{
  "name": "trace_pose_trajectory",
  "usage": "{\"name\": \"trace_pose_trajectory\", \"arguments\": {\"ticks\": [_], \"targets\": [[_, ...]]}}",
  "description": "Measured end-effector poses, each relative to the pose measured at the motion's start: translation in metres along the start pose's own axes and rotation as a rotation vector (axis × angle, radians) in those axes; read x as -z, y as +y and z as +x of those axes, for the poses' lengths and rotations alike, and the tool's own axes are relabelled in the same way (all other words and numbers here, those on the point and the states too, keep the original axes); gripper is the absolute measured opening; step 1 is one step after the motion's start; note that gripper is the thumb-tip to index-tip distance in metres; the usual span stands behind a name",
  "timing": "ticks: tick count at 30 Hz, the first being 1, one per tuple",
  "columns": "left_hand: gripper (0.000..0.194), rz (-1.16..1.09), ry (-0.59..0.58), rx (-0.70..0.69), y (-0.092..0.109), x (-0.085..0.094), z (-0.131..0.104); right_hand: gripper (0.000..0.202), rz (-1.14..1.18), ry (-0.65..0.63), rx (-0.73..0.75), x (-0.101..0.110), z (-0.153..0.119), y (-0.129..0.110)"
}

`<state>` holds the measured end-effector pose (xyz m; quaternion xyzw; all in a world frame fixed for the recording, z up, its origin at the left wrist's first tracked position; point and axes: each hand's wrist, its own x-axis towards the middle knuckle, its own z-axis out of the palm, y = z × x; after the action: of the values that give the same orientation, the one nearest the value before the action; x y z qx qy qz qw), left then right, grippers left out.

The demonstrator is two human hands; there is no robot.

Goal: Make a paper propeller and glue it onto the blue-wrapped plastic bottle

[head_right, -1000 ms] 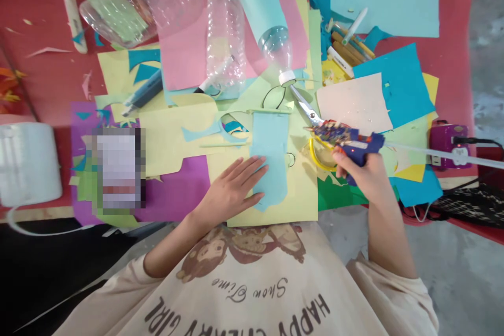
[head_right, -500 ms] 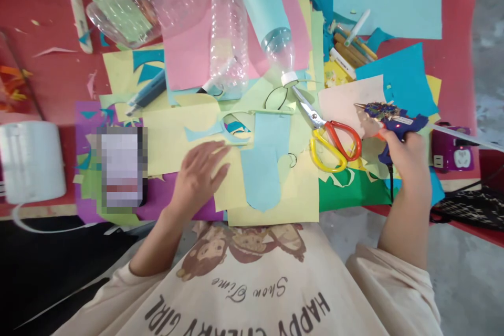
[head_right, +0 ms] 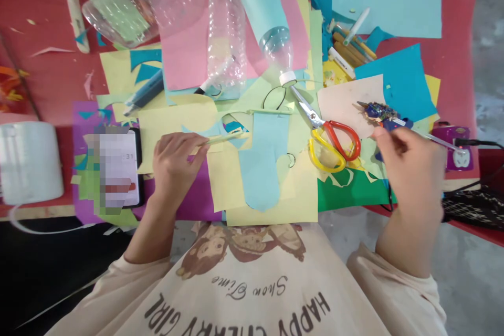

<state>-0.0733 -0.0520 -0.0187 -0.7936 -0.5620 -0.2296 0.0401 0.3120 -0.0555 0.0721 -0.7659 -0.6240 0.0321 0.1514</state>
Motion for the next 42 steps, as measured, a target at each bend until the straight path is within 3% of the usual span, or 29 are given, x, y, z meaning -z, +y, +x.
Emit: {"name": "trace_pose_trajectory", "arguments": {"ticks": [2, 3, 6, 9, 13, 17, 21, 24, 31, 42], "targets": [[0.013, -0.025, -0.012, 0.016, 0.004, 0.002, 0.002, 0.02, 0.095, -0.03, 0.22, -0.015, -0.009, -0.021], [0.013, -0.03, -0.013, 0.019, 0.006, 0.003, 0.003, 0.018, 0.139, -0.078, 0.406, -0.024, -0.015, -0.032], [0.011, -0.039, -0.001, 0.025, 0.012, 0.004, 0.005, 0.022, 0.285, -0.348, 0.925, -0.054, -0.038, -0.062], [0.009, -0.065, -0.01, 0.036, 0.015, 0.002, 0.006, 0.03, 0.293, -0.478, 1.07, -0.077, -0.062, -0.08], [0.008, -0.131, -0.023, 0.028, 0.02, 0.001, 0.007, 0.032, 0.239, -0.487, 1.055, -0.09, -0.073, -0.084], [0.006, -0.153, -0.011, -0.02, 0.029, 0.0, 0.009, 0.021, 0.41, -0.389, 0.99, -0.088, -0.065, -0.082], [0.003, -0.213, -0.047, -0.097, 0.042, 0.0, 0.009, 0.011, 0.538, -0.239, 0.708, -0.085, -0.055, -0.08], [0.004, -0.249, -0.087, -0.143, 0.05, -0.001, 0.009, 0.02, 0.484, -0.233, 0.529, -0.086, -0.05, -0.079], [0.005, -0.244, -0.065, -0.156, 0.048, -0.004, 0.009, 0.01, 0.552, -0.227, 0.593, -0.097, -0.042, -0.08], [0.004, -0.22, -0.02, -0.072, 0.033, -0.01, 0.011, 0.01, 0.493, -0.16, 0.648, -0.108, -0.025, -0.086]]}}
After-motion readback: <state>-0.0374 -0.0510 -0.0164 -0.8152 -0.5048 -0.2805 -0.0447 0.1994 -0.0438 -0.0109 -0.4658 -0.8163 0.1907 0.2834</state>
